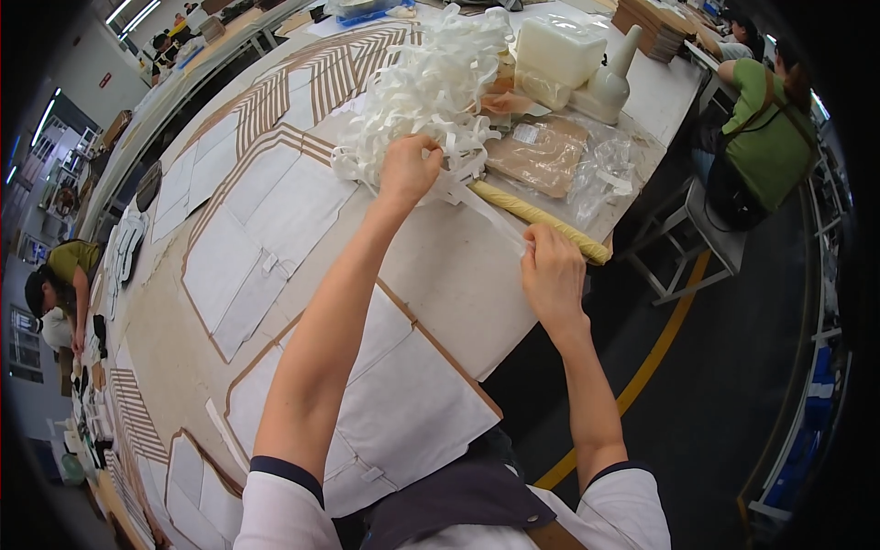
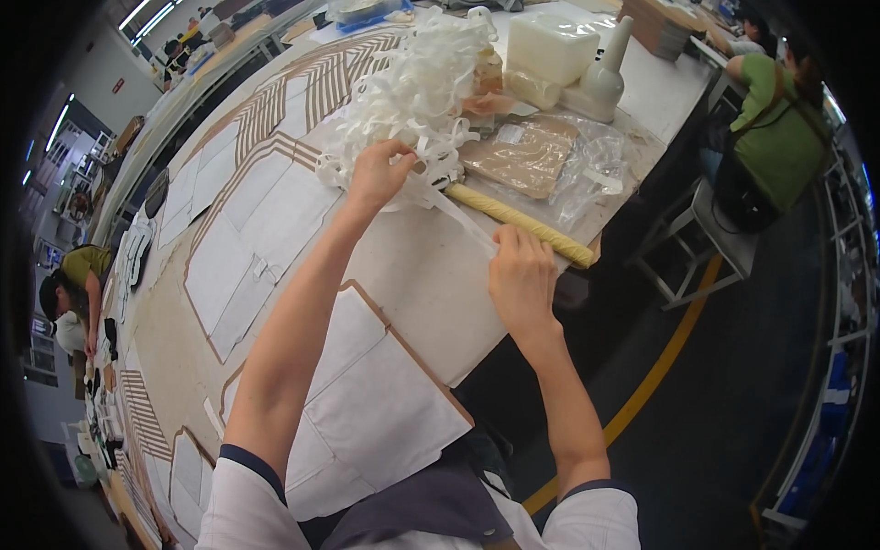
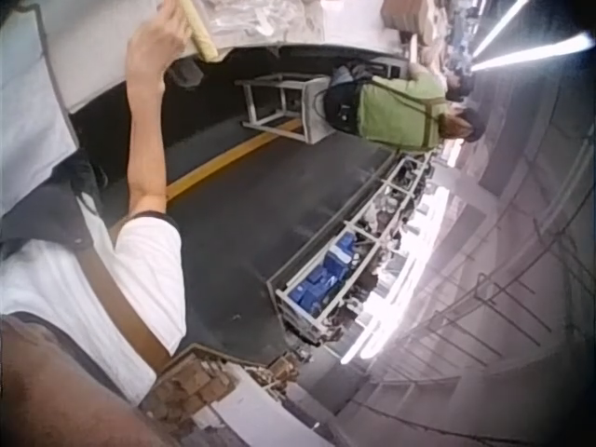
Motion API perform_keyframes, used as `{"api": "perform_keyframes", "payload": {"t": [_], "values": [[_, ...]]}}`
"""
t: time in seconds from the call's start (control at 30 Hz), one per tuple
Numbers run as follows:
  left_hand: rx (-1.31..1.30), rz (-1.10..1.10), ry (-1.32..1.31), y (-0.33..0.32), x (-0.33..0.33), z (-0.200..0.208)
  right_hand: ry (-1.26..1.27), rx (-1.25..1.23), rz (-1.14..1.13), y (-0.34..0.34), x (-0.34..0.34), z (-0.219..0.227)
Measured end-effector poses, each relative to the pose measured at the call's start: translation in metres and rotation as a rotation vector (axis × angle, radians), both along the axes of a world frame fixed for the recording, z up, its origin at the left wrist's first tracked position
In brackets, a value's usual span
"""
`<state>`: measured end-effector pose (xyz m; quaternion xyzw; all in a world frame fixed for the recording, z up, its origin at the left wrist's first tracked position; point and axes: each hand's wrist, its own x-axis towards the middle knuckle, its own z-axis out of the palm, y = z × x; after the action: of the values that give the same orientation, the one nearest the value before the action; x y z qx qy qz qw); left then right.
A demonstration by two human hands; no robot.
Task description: Applying adhesive tape strips to the edges of leather panels for assembly.
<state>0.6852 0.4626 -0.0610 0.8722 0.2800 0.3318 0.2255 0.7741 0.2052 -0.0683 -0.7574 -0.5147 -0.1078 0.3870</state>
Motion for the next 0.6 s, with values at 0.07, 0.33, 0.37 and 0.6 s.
{"api": "perform_keyframes", "payload": {"t": [0.07,0.33,0.37,0.6], "values": [[-0.002,0.044,-0.004,0.01,0.0,-0.004,-0.162,-0.064,-0.055,-0.018,0.0,0.005],[-0.112,0.121,-0.318,0.002,-0.017,0.0,0.414,0.064,0.017,-0.067,-0.004,0.033],[-0.105,0.124,-0.317,-0.003,-0.024,0.001,0.373,0.035,0.039,-0.055,-0.004,0.028],[-0.678,0.403,-0.434,-0.071,-0.053,-0.009,0.27,0.194,0.176,0.06,0.013,0.008]]}}
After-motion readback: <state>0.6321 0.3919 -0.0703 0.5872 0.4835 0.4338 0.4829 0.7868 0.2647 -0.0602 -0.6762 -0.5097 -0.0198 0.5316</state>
